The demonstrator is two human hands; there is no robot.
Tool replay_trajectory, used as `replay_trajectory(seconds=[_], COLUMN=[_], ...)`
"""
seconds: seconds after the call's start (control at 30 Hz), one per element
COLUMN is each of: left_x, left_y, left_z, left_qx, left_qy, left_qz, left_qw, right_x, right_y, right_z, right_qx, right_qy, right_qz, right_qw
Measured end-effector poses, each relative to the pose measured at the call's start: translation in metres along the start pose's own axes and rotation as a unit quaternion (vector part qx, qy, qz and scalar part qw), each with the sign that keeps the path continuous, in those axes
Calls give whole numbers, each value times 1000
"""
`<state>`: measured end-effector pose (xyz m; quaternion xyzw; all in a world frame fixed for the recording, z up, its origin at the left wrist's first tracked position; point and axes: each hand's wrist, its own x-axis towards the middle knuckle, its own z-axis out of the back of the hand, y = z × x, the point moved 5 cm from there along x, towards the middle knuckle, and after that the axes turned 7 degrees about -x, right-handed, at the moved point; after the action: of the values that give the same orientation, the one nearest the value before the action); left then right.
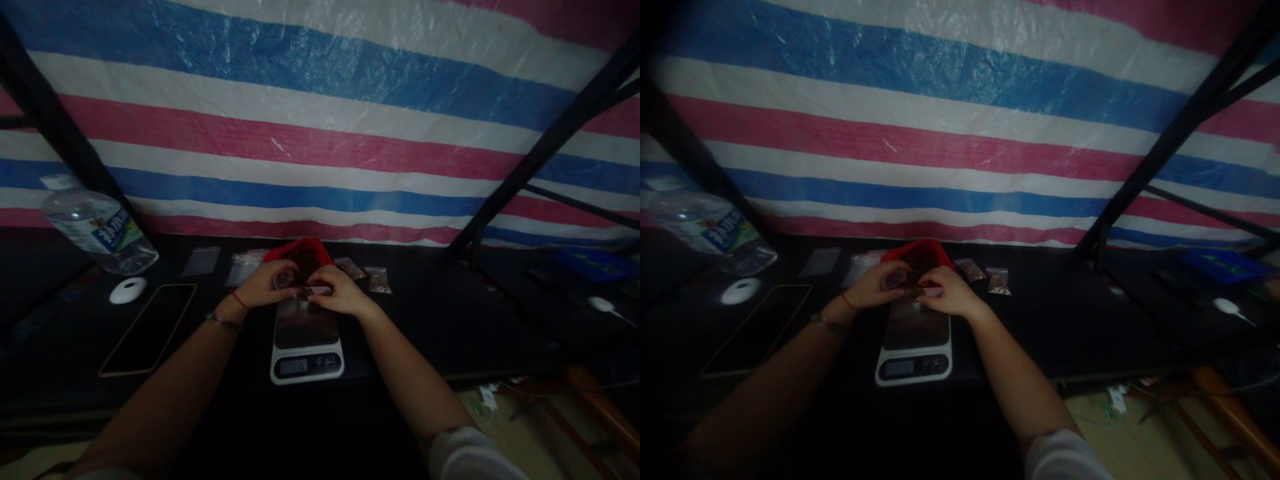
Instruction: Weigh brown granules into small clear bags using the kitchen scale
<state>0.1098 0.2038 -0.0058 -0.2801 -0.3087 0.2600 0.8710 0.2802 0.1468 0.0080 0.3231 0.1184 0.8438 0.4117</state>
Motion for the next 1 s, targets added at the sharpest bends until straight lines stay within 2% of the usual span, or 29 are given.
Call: replay_trajectory(seconds=[0.17, 0.33, 0.5, 0.63, 0.8, 0.9, 1.0], left_x=[0, 3, 4, 3, 2, 2, 2], left_y=[-7, -14, -16, -14, -11, -4, 5], left_z=[-7, -14, -16, -14, -13, -10, -4], left_qx=[1, 5, -5, -12, -21, -13, 18], left_qy=[33, 76, 88, 78, 62, 18, -42], left_qz=[-26, -58, -57, -45, -42, -22, 8], left_qw=[999, 995, 994, 996, 997, 1000, 999], right_x=[0, 2, 2, 1, 2, 2, 1], right_y=[-6, -3, -4, -8, -12, -17, -22], right_z=[-3, -6, -6, -5, -5, -3, 3], right_qx=[-5, 9, 9, 12, 23, 6, -7], right_qy=[6, 2, -6, -8, -24, -45, -96], right_qz=[-9, 20, 10, -16, -6, -20, -46], right_qw=[1000, 1000, 1000, 1000, 999, 999, 994])
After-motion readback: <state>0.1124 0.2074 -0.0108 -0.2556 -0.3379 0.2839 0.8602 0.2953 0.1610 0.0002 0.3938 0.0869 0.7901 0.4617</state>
